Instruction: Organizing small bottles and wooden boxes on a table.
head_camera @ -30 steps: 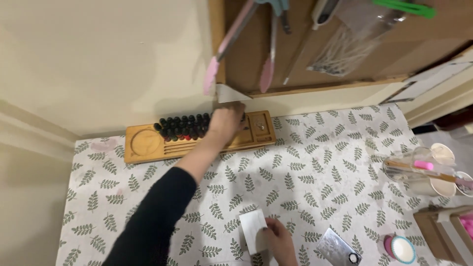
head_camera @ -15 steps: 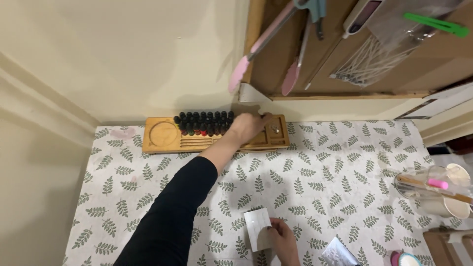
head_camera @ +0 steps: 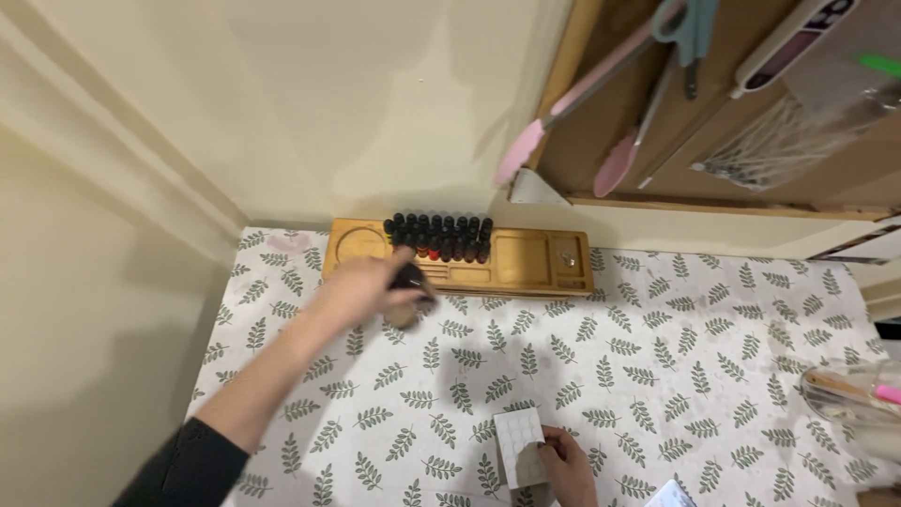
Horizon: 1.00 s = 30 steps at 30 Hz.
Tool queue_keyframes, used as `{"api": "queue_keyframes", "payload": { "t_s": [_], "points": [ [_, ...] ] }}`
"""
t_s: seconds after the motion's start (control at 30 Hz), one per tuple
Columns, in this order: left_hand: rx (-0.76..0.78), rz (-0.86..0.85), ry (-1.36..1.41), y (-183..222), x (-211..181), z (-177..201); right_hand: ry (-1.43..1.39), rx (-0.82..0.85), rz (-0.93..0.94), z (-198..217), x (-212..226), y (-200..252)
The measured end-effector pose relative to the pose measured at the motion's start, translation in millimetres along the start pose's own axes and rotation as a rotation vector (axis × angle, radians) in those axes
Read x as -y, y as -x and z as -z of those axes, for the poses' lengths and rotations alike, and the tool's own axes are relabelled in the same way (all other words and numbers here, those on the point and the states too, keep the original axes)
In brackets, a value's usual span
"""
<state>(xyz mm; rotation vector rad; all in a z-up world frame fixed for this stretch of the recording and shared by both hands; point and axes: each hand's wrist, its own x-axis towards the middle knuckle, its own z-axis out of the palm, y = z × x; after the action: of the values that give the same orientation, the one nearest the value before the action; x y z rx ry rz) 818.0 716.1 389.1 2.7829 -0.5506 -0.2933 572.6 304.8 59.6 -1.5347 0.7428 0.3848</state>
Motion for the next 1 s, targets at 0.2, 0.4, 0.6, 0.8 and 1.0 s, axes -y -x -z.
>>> {"api": "queue_keyframes", "payload": {
  "t_s": [0.2,0.4,0.6,0.8,1.0],
  "points": [
    [-0.065,0.12,-0.251,-17,81,28,0.054,-0.043,0.033,-5,6,11],
    [-0.069,0.014,-0.3,-56,105,8,0.051,-0.065,0.097,-3,-5,10],
    [-0.217,-0.086,-0.283,-51,126,-7,0.049,-0.07,0.099,-3,-2,14],
    [-0.353,-0.101,-0.121,-39,121,-12,0.036,-0.075,0.075,-4,1,17],
    [-0.404,0.012,0.026,-38,133,-29,0.028,-0.086,0.077,-13,23,36]
  ]
}}
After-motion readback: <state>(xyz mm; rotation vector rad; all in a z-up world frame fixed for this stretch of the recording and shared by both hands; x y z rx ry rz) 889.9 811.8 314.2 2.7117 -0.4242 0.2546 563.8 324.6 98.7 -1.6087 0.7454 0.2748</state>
